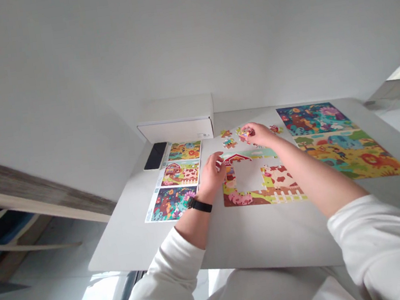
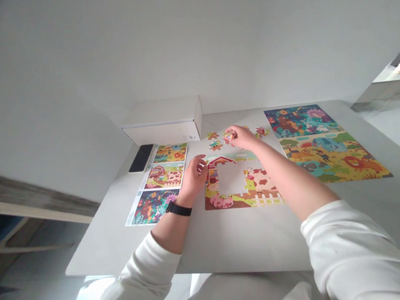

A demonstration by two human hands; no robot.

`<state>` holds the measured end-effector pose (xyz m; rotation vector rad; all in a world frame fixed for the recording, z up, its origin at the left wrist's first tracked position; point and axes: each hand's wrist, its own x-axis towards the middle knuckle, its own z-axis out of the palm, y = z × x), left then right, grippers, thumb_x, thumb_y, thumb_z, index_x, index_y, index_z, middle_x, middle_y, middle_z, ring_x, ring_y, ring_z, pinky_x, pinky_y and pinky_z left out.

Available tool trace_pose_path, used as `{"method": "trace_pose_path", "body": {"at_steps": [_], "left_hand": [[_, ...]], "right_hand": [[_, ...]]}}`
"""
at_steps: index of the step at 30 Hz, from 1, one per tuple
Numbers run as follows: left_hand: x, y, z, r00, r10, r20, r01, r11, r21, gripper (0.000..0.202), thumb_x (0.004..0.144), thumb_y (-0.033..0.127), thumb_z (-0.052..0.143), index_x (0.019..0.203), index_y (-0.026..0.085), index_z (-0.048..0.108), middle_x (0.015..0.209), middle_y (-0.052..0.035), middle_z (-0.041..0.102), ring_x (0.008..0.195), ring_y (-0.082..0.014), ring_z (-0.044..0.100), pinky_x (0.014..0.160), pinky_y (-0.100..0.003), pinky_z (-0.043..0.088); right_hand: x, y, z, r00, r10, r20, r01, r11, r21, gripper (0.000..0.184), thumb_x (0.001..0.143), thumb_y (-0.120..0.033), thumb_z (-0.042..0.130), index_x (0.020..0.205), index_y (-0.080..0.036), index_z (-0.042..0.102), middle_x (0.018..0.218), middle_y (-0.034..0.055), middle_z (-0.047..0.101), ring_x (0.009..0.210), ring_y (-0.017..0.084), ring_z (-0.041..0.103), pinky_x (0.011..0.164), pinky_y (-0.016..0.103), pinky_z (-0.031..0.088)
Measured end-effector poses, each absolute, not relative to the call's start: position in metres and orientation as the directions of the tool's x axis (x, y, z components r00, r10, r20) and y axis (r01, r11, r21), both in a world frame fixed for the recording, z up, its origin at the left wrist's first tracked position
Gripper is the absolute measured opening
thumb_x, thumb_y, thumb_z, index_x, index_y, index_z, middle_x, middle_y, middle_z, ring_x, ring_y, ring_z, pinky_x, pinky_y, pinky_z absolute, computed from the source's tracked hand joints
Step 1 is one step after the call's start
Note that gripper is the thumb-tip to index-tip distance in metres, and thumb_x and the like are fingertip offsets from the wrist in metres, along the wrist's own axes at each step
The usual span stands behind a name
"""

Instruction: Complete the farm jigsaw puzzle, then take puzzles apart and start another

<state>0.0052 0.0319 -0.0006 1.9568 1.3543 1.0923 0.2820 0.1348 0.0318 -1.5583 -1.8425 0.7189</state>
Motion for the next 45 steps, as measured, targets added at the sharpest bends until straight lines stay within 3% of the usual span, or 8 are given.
{"method": "trace_pose_path", "body": {"at_steps": [5, 12, 17, 21, 24, 30, 40, 45], "left_hand": [[0.012, 0.022, 0.009, 0.197, 0.9, 0.39, 0.526, -0.432, 0.732, 0.026, 0.1, 0.029, 0.07, 0.125, 0.022, 0.067, 0.11, -0.0053, 0.074, 0.088, -0.0159, 0.068, 0.08, -0.028, 0.055], [0.026, 0.01, 0.015, 0.335, 0.858, 0.39, 0.464, -0.51, 0.724, 0.021, 0.104, 0.039, 0.066, 0.096, 0.02, 0.07, 0.094, -0.0042, 0.074, 0.086, -0.0167, 0.068, 0.082, -0.028, 0.053], [0.027, 0.012, 0.012, 0.327, 0.891, 0.314, 0.458, -0.44, 0.772, 0.033, 0.104, 0.046, 0.063, 0.086, 0.019, 0.069, 0.078, -0.0022, 0.072, 0.076, -0.0157, 0.065, 0.075, -0.027, 0.05], [0.027, 0.015, 0.01, 0.262, 0.933, 0.248, 0.478, -0.348, 0.806, 0.039, 0.103, 0.055, 0.061, 0.088, 0.02, 0.069, 0.075, -0.0015, 0.072, 0.071, -0.0158, 0.064, 0.067, -0.026, 0.048], [0.027, 0.015, 0.008, 0.243, 0.942, 0.23, 0.475, -0.323, 0.819, 0.04, 0.102, 0.057, 0.061, 0.091, 0.02, 0.07, 0.075, -0.0016, 0.072, 0.069, -0.0157, 0.063, 0.065, -0.026, 0.047], [0.026, 0.015, 0.006, 0.245, 0.95, 0.195, 0.457, -0.291, 0.84, 0.043, 0.102, 0.061, 0.06, 0.091, 0.02, 0.069, 0.077, -0.0025, 0.072, 0.07, -0.0161, 0.063, 0.063, -0.026, 0.047], [0.026, 0.016, 0.005, 0.232, 0.948, 0.216, 0.451, -0.302, 0.84, 0.046, 0.105, 0.062, 0.056, 0.088, 0.02, 0.066, 0.073, 0.0001, 0.067, 0.067, -0.0144, 0.058, 0.063, -0.026, 0.046], [0.023, 0.018, 0.004, 0.231, 0.95, 0.21, 0.517, -0.302, 0.801, 0.035, 0.105, 0.051, 0.059, 0.09, 0.02, 0.068, 0.075, -0.0002, 0.069, 0.069, -0.0146, 0.061, 0.066, -0.026, 0.047]], "right_hand": [[0.275, 0.074, 0.039, -0.187, 0.975, 0.117, 0.308, 0.171, -0.936, 0.044, 0.079, -0.028, 0.083, 0.121, -0.025, 0.071, 0.098, 0.0036, 0.073, 0.086, 0.02, 0.07, 0.076, 0.034, 0.061], [0.251, 0.009, 0.028, -0.278, 0.957, 0.078, 0.153, 0.124, -0.98, 0.04, 0.083, -0.036, 0.082, 0.12, -0.025, 0.071, 0.095, 0.0019, 0.072, 0.086, 0.02, 0.071, 0.077, 0.035, 0.063], [0.255, -0.001, 0.017, -0.179, 0.95, 0.256, 0.315, 0.302, -0.9, 0.031, 0.091, -0.034, 0.075, 0.121, -0.027, 0.07, 0.11, 0.0056, 0.075, 0.094, 0.022, 0.073, 0.084, 0.039, 0.063], [0.263, -0.008, 0.012, -0.134, 0.834, 0.535, 0.444, 0.533, -0.72, 0.016, 0.096, -0.026, 0.068, 0.112, -0.028, 0.068, 0.119, 0.0089, 0.073, 0.117, 0.028, 0.07, 0.099, 0.047, 0.061], [0.265, -0.011, 0.009, -0.208, 0.724, 0.658, 0.509, 0.655, -0.559, 0.02, 0.094, -0.021, 0.071, 0.112, -0.028, 0.067, 0.129, 0.011, 0.07, 0.131, 0.031, 0.064, 0.114, 0.055, 0.054], [0.266, -0.014, 0.005, -0.379, 0.676, 0.632, 0.542, 0.716, -0.44, 0.02, 0.095, -0.021, 0.073, 0.113, -0.029, 0.069, 0.13, 0.0101, 0.071, 0.127, 0.031, 0.065, 0.111, 0.054, 0.055], [0.267, -0.016, 0.003, -0.338, 0.776, 0.533, 0.595, 0.615, -0.517, 0.027, 0.095, -0.021, 0.071, 0.12, -0.032, 0.074, 0.13, 0.0102, 0.073, 0.129, 0.034, 0.064, 0.116, 0.058, 0.051], [0.267, -0.015, -0.002, -0.327, 0.762, 0.559, 0.597, 0.625, -0.503, 0.024, 0.096, -0.021, 0.07, 0.118, -0.031, 0.074, 0.128, 0.0101, 0.073, 0.128, 0.033, 0.065, 0.115, 0.055, 0.052]]}}
